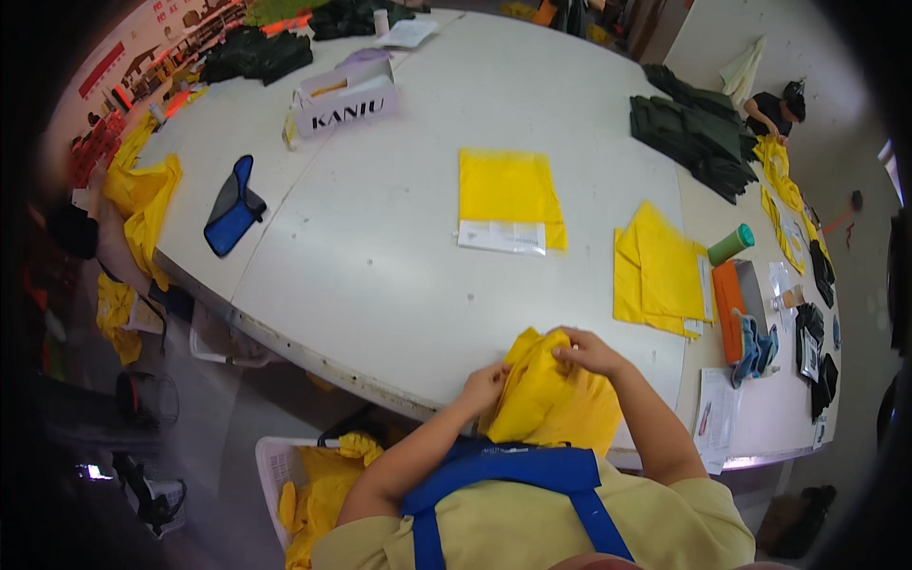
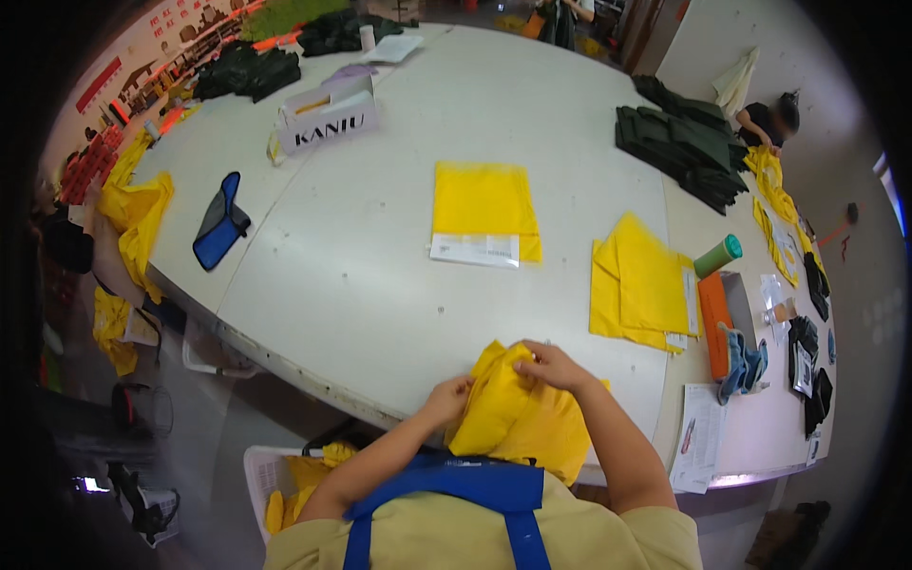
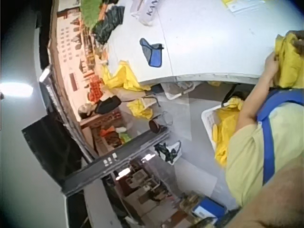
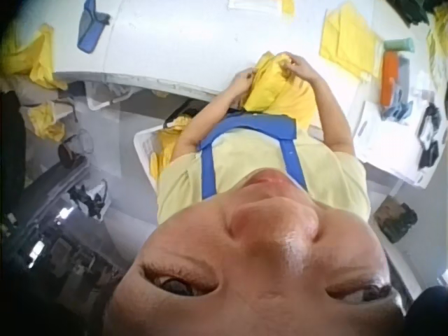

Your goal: The person folds a yellow garment on a white table, aligns the edges, and places it into a clear plastic bag. They repeat this process with additional yellow garments, stacking the packaged items on the table.

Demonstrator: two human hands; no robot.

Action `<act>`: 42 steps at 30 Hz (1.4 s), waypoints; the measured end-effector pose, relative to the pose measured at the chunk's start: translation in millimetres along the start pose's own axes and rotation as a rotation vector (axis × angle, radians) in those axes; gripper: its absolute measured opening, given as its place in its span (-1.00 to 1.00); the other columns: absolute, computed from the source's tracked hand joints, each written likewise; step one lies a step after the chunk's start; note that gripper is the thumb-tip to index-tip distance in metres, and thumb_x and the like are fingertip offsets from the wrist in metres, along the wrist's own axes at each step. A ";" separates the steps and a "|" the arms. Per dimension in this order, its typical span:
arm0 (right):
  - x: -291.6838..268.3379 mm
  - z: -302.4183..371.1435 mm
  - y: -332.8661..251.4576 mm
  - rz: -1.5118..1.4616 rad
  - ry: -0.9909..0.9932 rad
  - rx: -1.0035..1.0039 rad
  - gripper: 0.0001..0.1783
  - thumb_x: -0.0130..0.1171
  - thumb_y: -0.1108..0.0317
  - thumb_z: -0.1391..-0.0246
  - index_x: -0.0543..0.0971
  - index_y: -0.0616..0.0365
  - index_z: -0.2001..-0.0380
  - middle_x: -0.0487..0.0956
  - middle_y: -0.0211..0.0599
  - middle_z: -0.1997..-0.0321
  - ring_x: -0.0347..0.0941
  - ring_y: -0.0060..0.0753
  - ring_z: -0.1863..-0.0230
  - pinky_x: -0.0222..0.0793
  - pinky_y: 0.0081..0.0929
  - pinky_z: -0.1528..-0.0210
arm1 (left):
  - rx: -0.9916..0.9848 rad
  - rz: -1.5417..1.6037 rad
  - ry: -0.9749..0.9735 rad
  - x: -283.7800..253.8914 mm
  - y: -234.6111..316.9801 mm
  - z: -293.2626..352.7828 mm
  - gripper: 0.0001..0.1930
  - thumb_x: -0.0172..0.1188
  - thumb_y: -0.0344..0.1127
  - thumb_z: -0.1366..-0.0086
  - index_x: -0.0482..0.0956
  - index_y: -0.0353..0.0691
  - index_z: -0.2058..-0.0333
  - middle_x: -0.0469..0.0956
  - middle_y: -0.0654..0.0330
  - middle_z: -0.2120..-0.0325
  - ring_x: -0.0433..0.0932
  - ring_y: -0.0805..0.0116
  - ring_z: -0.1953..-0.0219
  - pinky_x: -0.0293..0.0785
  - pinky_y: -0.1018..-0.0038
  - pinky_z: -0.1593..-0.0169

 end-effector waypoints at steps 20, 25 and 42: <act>30.8 -42.4 14.8 0.294 0.440 -0.112 -0.30 0.42 0.12 0.17 0.34 0.22 0.02 0.39 0.08 0.02 0.38 -0.05 0.01 0.37 -0.34 0.02 | 0.460 -0.475 0.319 -38.5 94.2 -1.6 -0.93 0.09 -0.32 -0.22 0.48 -0.16 0.39 0.45 0.10 0.50 0.49 0.02 0.51 0.41 0.21 0.46; 42.2 -64.5 39.2 0.048 0.160 0.128 -0.45 0.39 0.17 0.17 0.41 0.17 0.16 0.56 -0.09 0.29 0.51 -0.25 0.24 0.40 -0.39 0.17 | 0.509 -0.508 0.277 -35.6 94.8 3.6 -0.94 0.09 -0.35 -0.21 0.47 -0.18 0.39 0.43 0.10 0.51 0.48 0.01 0.52 0.42 0.22 0.46; 114.2 43.8 -64.9 0.512 0.279 -0.449 -0.33 0.40 0.29 0.30 0.45 -0.11 -0.01 0.29 -0.06 -0.18 0.14 0.09 -0.24 0.16 -0.14 -0.19 | -0.332 0.352 -0.087 -14.5 -25.7 27.6 -0.83 0.10 -0.46 -0.18 0.46 -0.36 0.23 0.55 0.07 0.31 0.57 0.29 0.32 0.53 0.38 0.25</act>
Point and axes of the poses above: each hand's wrist, its own z-axis away from the middle knuckle, its own x-axis out of the palm, y = z × x, the point moved 8 cm from there along -z, towards the middle knuckle
